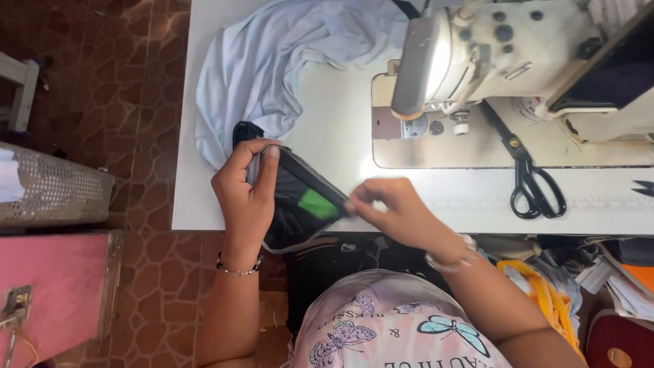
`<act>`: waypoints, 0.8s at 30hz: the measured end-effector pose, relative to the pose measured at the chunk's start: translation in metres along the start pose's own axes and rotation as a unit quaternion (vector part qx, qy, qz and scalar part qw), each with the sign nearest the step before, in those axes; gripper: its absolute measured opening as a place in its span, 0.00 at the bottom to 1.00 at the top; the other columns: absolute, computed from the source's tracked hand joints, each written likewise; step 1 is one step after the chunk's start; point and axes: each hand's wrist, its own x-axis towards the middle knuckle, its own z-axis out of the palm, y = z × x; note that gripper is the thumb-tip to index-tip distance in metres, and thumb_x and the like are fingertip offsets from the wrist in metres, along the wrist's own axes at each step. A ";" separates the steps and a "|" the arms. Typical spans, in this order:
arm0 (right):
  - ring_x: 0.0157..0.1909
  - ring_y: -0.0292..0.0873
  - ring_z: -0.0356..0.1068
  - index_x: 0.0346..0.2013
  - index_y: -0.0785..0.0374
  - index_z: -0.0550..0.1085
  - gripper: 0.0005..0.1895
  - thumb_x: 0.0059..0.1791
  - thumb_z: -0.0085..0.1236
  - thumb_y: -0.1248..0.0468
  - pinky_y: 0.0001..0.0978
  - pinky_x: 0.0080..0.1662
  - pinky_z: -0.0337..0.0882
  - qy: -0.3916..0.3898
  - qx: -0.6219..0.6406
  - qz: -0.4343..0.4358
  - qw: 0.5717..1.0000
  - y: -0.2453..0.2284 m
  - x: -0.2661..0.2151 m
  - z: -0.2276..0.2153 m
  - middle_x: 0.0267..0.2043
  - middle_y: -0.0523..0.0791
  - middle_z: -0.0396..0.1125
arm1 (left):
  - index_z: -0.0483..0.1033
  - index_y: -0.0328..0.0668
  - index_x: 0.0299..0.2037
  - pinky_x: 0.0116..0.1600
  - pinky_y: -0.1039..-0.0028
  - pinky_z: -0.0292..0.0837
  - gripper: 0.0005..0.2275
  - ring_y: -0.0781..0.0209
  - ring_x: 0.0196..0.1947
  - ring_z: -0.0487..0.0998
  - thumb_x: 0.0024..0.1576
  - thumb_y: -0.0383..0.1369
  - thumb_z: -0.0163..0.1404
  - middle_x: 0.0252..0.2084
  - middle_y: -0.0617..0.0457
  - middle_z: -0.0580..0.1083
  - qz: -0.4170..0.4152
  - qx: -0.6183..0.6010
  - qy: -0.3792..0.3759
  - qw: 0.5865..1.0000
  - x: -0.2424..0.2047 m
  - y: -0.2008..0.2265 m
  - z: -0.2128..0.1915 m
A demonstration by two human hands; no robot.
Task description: Trimming excess fabric and loose threads from a garment using scissors at a sewing workstation
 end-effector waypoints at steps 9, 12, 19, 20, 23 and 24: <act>0.32 0.45 0.78 0.41 0.61 0.81 0.08 0.50 0.60 0.63 0.43 0.39 0.77 0.003 -0.250 0.167 0.954 0.019 -0.088 -0.073 0.28 0.49 0.77 | 0.82 0.42 0.38 0.49 0.62 0.77 0.03 0.53 0.44 0.83 0.62 0.31 0.56 0.35 0.49 0.82 -0.002 -0.156 -0.200 0.967 -0.002 -0.017 0.084; 0.45 0.55 0.72 0.55 0.69 0.75 0.16 0.56 0.54 0.62 0.47 0.48 0.73 0.100 -0.502 0.242 0.824 0.072 -0.123 -0.127 0.42 0.55 0.72 | 0.80 0.41 0.37 0.49 0.72 0.75 0.04 0.64 0.41 0.80 0.61 0.30 0.54 0.34 0.55 0.80 -0.031 -0.157 -0.246 0.956 0.003 -0.011 0.091; 0.57 0.56 0.70 0.58 0.72 0.75 0.27 0.51 0.56 0.55 0.50 0.58 0.69 0.076 -0.476 0.310 0.820 0.104 -0.132 -0.173 0.55 0.56 0.71 | 0.78 0.40 0.39 0.53 0.78 0.74 0.05 0.66 0.44 0.79 0.55 0.28 0.58 0.40 0.56 0.79 -0.036 -0.159 -0.319 0.934 0.007 -0.011 0.086; 0.57 0.56 0.70 0.58 0.72 0.75 0.27 0.51 0.56 0.55 0.50 0.58 0.69 0.076 -0.474 0.311 0.820 0.086 -0.128 -0.173 0.55 0.56 0.71 | 0.78 0.40 0.39 0.53 0.78 0.74 0.05 0.66 0.44 0.79 0.55 0.28 0.58 0.40 0.56 0.79 -0.037 -0.158 -0.320 0.934 0.006 -0.009 0.086; 0.28 0.44 0.52 0.23 0.61 0.58 0.19 0.45 0.56 0.55 0.40 0.36 0.53 0.035 -0.342 0.419 0.840 0.035 -0.114 -0.172 0.24 0.45 0.54 | 0.78 0.41 0.35 0.49 0.78 0.75 0.02 0.67 0.39 0.78 0.55 0.26 0.57 0.36 0.57 0.78 -0.047 -0.168 -0.313 0.934 0.007 -0.006 0.084; 0.32 0.47 0.65 0.42 0.62 0.68 0.10 0.48 0.57 0.65 0.39 0.38 0.62 0.069 -0.196 0.503 0.839 0.021 -0.115 -0.169 0.29 0.52 0.68 | 0.78 0.42 0.36 0.49 0.80 0.74 0.02 0.68 0.39 0.78 0.56 0.27 0.57 0.36 0.58 0.78 -0.054 -0.169 -0.312 0.933 0.006 -0.007 0.083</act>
